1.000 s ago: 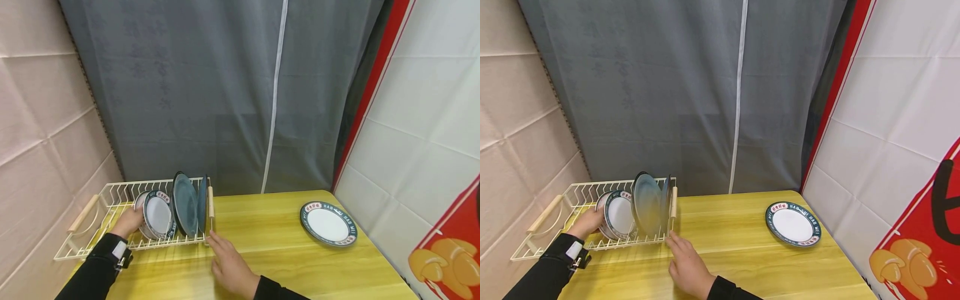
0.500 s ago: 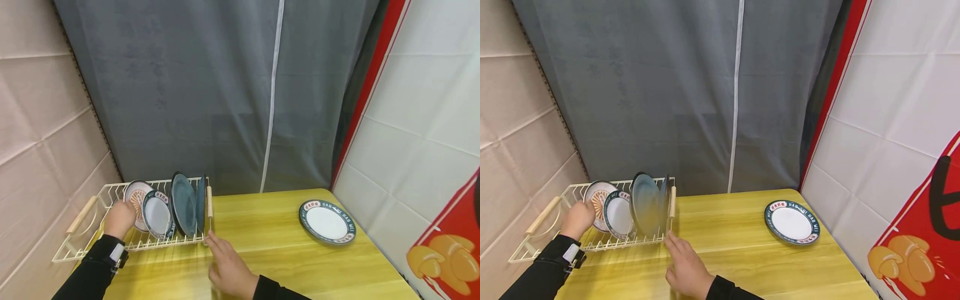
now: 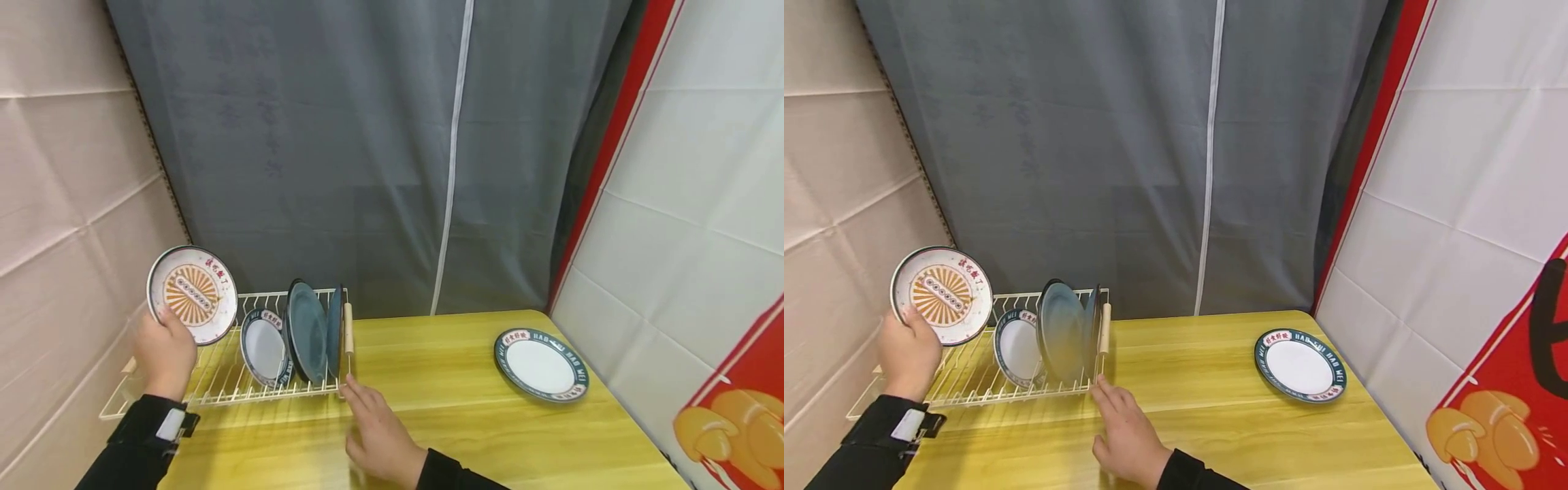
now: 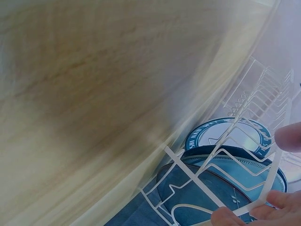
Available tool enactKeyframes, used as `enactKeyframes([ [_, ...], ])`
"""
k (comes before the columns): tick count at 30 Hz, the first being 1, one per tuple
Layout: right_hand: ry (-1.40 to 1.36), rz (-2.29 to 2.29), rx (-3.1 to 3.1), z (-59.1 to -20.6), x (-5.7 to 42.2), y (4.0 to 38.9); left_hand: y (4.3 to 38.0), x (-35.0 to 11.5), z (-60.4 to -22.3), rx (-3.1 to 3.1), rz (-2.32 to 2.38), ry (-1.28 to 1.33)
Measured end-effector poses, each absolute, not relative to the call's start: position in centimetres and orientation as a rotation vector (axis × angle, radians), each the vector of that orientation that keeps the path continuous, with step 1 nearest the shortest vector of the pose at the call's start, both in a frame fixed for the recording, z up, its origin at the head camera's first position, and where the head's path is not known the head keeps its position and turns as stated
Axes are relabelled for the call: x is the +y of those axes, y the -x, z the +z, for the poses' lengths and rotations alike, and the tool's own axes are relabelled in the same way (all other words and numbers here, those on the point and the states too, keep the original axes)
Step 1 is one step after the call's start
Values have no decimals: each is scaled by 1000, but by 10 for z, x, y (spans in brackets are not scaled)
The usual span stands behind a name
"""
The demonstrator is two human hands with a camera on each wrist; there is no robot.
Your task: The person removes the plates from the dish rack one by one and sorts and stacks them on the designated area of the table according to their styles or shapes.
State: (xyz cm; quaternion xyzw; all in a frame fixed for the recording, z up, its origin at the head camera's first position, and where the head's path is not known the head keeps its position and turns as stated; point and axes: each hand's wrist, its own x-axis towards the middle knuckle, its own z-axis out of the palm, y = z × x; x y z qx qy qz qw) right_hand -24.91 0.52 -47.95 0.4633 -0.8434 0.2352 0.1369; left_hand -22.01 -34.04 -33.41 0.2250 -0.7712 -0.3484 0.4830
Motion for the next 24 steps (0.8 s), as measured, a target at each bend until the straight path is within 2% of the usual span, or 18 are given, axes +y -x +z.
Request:
enactKeyframes([
  [9,-1338,717,-2471,-479,6,251,196,-312,-326,-1797,-1025,-560],
  [17,-1343,806,-2492,-476,8,250,194,-272,-336,-1811,-1071,-411],
  [24,-1276,1082,-2556,-468,16,254,197,-241,-353,-1835,-1136,-311],
])
